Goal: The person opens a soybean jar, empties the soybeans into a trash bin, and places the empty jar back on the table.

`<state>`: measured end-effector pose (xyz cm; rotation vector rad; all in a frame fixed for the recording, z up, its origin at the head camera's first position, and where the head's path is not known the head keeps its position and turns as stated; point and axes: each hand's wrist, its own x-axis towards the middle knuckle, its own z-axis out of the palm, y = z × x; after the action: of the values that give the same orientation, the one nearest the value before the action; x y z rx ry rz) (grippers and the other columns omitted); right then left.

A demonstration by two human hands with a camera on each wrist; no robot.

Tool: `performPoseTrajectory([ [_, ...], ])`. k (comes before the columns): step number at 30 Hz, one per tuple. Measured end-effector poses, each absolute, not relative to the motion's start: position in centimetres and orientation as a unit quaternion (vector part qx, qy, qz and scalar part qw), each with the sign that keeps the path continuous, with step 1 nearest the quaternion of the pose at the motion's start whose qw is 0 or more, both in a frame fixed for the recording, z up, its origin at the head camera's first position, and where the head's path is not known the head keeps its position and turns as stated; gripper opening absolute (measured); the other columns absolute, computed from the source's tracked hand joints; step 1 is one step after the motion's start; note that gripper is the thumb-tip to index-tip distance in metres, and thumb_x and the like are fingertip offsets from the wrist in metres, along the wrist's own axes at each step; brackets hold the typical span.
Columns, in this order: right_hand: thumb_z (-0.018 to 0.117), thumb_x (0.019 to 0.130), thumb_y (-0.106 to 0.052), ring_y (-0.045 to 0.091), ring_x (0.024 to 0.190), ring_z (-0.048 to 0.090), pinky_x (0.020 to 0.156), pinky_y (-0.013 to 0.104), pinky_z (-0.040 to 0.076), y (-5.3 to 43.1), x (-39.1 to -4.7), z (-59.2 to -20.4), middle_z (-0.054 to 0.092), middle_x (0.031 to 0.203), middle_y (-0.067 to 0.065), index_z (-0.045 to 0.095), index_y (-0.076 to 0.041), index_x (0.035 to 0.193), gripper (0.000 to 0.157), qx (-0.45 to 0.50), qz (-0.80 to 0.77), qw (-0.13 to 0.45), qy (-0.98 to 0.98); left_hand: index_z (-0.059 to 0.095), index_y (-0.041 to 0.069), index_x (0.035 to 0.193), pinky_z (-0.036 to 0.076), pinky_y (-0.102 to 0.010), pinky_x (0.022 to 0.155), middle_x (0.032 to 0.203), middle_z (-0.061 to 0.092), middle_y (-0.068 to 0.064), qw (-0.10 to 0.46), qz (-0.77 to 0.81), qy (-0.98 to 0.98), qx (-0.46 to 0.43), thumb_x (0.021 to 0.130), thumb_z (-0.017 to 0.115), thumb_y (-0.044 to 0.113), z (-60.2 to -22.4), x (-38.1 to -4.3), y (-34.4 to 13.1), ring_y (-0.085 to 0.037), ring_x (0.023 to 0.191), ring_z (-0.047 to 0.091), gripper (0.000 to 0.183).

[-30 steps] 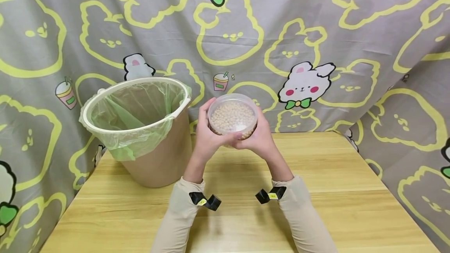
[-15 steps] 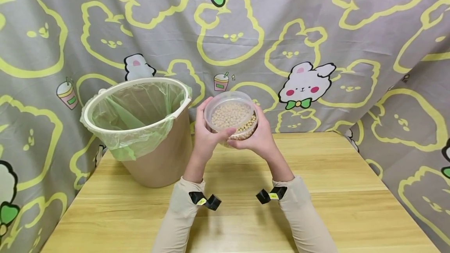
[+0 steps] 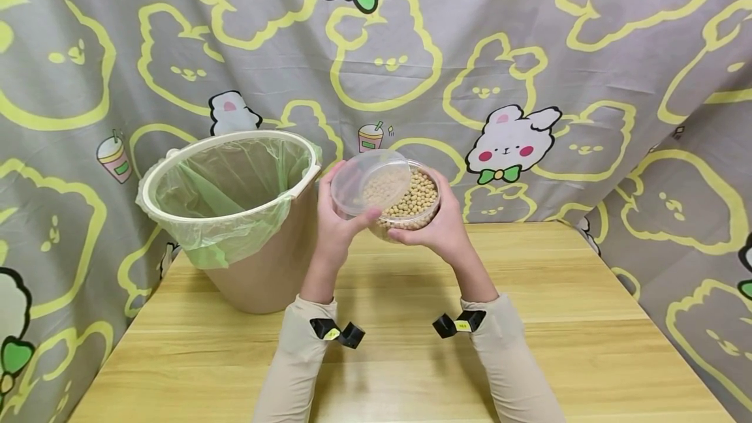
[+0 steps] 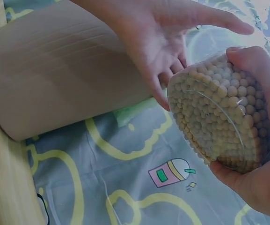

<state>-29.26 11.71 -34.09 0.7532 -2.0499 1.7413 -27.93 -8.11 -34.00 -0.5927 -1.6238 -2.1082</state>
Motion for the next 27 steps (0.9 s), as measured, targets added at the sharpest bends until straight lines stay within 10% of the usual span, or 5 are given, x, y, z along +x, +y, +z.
performPoseTrajectory([
  [27, 0.091, 0.058, 0.009, 0.020, 0.129, 0.050, 0.106, 0.027, 0.045, 17.0, -29.9, -32.5, 0.046, 0.145, 0.009, 0.043, -0.013, 0.150, 0.107, 0.191, 0.654, 0.226, -0.696, 0.029, 0.006, 0.154, 0.037, -0.042, 0.118, 0.153, 0.046, -0.011, 0.225, -0.746, -0.591, -0.211, 0.062, 0.093, 0.057, -35.3, -29.5, -8.8, -0.023, 0.139, 0.048, 0.123],
])
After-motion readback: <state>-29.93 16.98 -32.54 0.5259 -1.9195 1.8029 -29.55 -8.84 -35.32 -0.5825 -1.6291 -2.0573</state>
